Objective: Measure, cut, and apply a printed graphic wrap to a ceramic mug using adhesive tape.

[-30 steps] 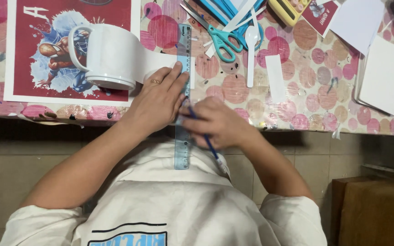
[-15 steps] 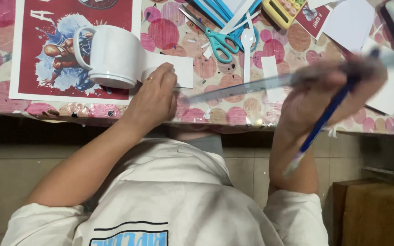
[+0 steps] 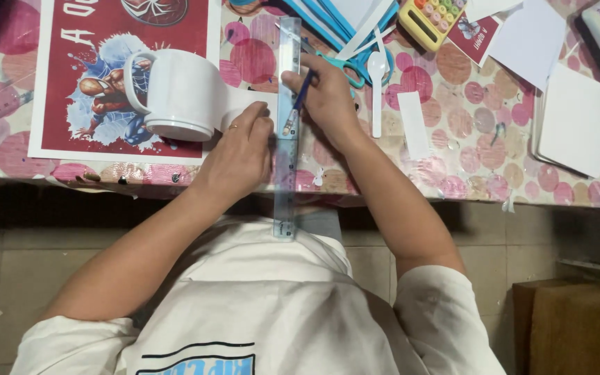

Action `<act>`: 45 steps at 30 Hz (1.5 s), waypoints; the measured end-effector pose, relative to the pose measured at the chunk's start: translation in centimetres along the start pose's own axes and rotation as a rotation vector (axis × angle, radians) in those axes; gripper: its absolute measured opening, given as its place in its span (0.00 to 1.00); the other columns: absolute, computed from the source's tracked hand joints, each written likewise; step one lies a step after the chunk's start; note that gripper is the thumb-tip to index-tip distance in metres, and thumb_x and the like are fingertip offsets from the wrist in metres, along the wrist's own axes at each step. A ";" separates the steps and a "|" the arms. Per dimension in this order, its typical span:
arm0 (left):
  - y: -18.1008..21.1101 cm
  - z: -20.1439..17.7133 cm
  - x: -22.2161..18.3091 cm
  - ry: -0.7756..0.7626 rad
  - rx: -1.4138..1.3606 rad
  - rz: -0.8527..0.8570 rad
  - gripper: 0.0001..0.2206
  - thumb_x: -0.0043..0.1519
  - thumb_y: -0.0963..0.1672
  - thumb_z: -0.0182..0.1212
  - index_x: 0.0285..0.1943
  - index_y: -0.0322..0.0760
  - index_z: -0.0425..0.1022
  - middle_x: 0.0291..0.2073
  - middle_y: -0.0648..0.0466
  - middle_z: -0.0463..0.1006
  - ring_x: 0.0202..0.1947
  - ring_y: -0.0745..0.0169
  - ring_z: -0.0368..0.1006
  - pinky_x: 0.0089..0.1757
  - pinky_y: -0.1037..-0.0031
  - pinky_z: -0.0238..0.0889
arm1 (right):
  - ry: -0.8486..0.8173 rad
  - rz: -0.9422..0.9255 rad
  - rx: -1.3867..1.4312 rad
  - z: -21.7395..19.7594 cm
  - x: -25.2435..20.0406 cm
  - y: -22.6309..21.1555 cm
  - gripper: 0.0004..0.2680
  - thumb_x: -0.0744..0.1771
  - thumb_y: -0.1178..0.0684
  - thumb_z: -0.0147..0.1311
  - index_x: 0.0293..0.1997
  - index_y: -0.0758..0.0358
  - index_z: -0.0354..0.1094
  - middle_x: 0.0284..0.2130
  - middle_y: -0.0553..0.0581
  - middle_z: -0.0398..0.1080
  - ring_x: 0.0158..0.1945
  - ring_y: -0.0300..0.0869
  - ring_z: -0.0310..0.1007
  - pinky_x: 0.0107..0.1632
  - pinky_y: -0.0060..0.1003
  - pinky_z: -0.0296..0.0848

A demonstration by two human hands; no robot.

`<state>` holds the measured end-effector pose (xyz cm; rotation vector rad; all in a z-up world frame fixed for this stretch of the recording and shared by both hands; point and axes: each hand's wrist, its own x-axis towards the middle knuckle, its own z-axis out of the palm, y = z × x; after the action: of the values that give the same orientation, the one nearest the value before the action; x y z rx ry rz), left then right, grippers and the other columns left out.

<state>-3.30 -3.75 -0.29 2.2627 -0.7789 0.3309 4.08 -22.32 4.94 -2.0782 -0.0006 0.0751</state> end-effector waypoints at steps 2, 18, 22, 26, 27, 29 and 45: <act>-0.3 0.2 0.1 0.023 -0.005 0.028 0.11 0.62 0.36 0.48 0.53 0.24 0.63 0.62 0.27 0.63 0.48 0.18 0.69 0.45 0.39 0.65 | -0.033 -0.042 0.046 -0.1 -0.2 0.3 0.10 0.68 0.49 0.59 0.52 0.59 0.74 0.27 0.45 0.74 0.26 0.31 0.71 0.31 0.26 0.70; -0.2 -0.8 0.1 -0.162 0.158 0.142 0.28 0.61 0.55 0.61 0.66 0.40 0.70 0.67 0.42 0.66 0.62 0.36 0.63 0.56 0.46 0.59 | 0.147 -0.512 -0.323 -3.3 0.0 5.8 0.10 0.70 0.56 0.56 0.59 0.58 0.66 0.44 0.58 0.73 0.47 0.50 0.70 0.49 0.45 0.71; -0.5 -1.0 0.0 -0.286 0.116 0.094 0.33 0.62 0.55 0.58 0.71 0.31 0.62 0.71 0.40 0.60 0.69 0.39 0.55 0.57 0.45 0.56 | 0.181 -0.544 -0.565 -3.8 0.8 6.5 0.09 0.68 0.60 0.54 0.55 0.61 0.68 0.43 0.62 0.74 0.47 0.61 0.67 0.46 0.59 0.63; -0.8 -1.2 0.1 -0.339 0.103 0.086 0.34 0.65 0.55 0.55 0.73 0.27 0.58 0.73 0.38 0.56 0.70 0.38 0.52 0.62 0.46 0.51 | 0.222 -0.512 -0.565 -4.3 0.9 7.3 0.10 0.69 0.59 0.56 0.57 0.62 0.69 0.46 0.61 0.74 0.49 0.60 0.65 0.52 0.56 0.65; -0.7 -1.3 0.2 -0.365 0.104 0.070 0.35 0.65 0.55 0.54 0.74 0.28 0.57 0.73 0.38 0.56 0.71 0.38 0.51 0.61 0.45 0.52 | 0.227 -0.504 -0.576 -4.4 0.7 6.9 0.10 0.68 0.59 0.58 0.56 0.61 0.69 0.43 0.61 0.75 0.46 0.59 0.66 0.51 0.54 0.63; -0.7 -1.2 0.1 -0.396 0.101 0.058 0.35 0.65 0.55 0.53 0.75 0.28 0.56 0.74 0.38 0.55 0.71 0.38 0.50 0.60 0.44 0.54 | 0.234 -0.487 -0.588 -4.5 -0.1 6.3 0.10 0.68 0.59 0.60 0.55 0.61 0.69 0.40 0.61 0.75 0.43 0.58 0.66 0.50 0.52 0.62; -0.7 -1.4 0.3 -0.374 0.091 0.062 0.34 0.65 0.54 0.54 0.74 0.27 0.57 0.74 0.39 0.55 0.70 0.38 0.51 0.58 0.42 0.55 | 0.188 -0.182 0.345 -1.4 -3.2 3.7 0.10 0.70 0.55 0.43 0.52 0.64 0.69 0.30 0.57 0.73 0.30 0.36 0.69 0.31 0.28 0.66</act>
<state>-2.66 -2.54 0.44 2.4235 -1.0430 -0.0340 0.89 -25.42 2.55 -1.7254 -0.0576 -0.2179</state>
